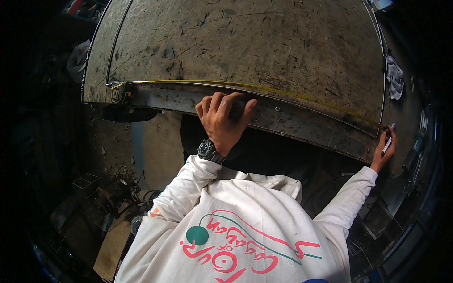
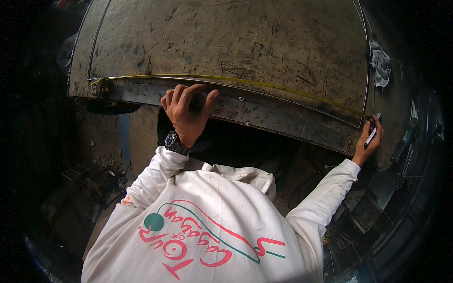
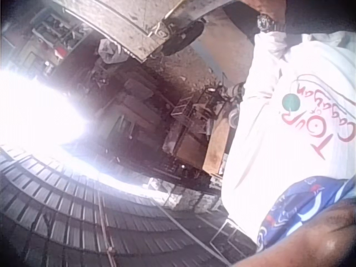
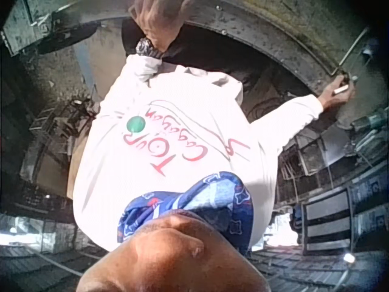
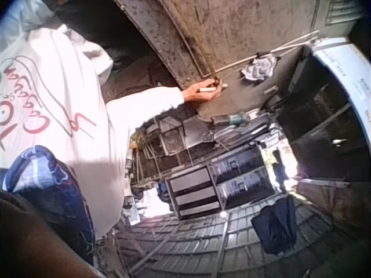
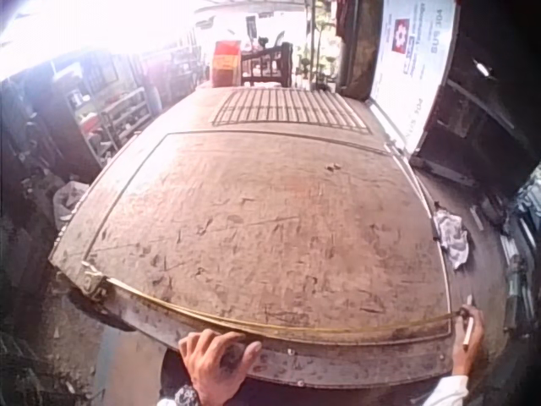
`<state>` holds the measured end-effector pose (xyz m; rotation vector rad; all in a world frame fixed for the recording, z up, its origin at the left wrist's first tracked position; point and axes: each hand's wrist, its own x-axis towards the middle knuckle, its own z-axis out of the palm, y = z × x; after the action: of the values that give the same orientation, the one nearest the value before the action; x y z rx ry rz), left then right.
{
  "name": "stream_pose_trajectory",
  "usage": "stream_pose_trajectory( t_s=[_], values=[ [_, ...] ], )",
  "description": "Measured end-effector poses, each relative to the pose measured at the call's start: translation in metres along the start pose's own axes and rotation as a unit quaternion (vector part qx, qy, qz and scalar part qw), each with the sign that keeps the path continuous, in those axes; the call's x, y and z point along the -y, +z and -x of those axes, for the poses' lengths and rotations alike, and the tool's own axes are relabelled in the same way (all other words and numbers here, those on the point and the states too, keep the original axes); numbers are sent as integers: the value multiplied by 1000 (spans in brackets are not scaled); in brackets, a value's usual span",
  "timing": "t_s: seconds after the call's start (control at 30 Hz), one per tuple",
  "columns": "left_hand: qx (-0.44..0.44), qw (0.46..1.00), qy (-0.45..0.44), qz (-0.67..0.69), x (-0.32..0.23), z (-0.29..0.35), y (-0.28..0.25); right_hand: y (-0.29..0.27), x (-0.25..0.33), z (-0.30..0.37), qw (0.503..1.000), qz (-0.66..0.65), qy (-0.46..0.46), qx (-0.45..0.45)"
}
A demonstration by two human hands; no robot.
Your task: The person measures a curved metal sheet with a tape measure and marks points along the edge with a marker. They then wipe a thin metal rod with a cloth and place it on the sheet, followed by additional measurements.
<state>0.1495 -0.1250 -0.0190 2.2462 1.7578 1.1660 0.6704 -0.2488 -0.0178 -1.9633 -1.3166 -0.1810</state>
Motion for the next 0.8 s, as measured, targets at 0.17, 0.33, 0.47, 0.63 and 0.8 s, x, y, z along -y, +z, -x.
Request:
stream_pose_trajectory(
  t_s=[0.17, 0.33, 0.47, 0.63, 0.8],
  values=[
    [1, 1000, 1, -1, 0, 0, 1, -1, 0, 1, 1000, -2, 0, 0],
    [3, 1000, 2, -1, 1, 0, 1, -1, 0, 1, 1000, 6, -2, 2],
    [5, 1000, 2, -1, 1, 1, 1, -1, 4, 0, 1000, 9, -3, 1],
    [2, 1000, -2, 0, 2, 1, 3, -1, 6, 1, 1000, 3, 9, -2],
    [8, 1000, -1, 1, 0, -1, 0, -1, 8, 1, 1000, 6, 1, -5]
  ],
)
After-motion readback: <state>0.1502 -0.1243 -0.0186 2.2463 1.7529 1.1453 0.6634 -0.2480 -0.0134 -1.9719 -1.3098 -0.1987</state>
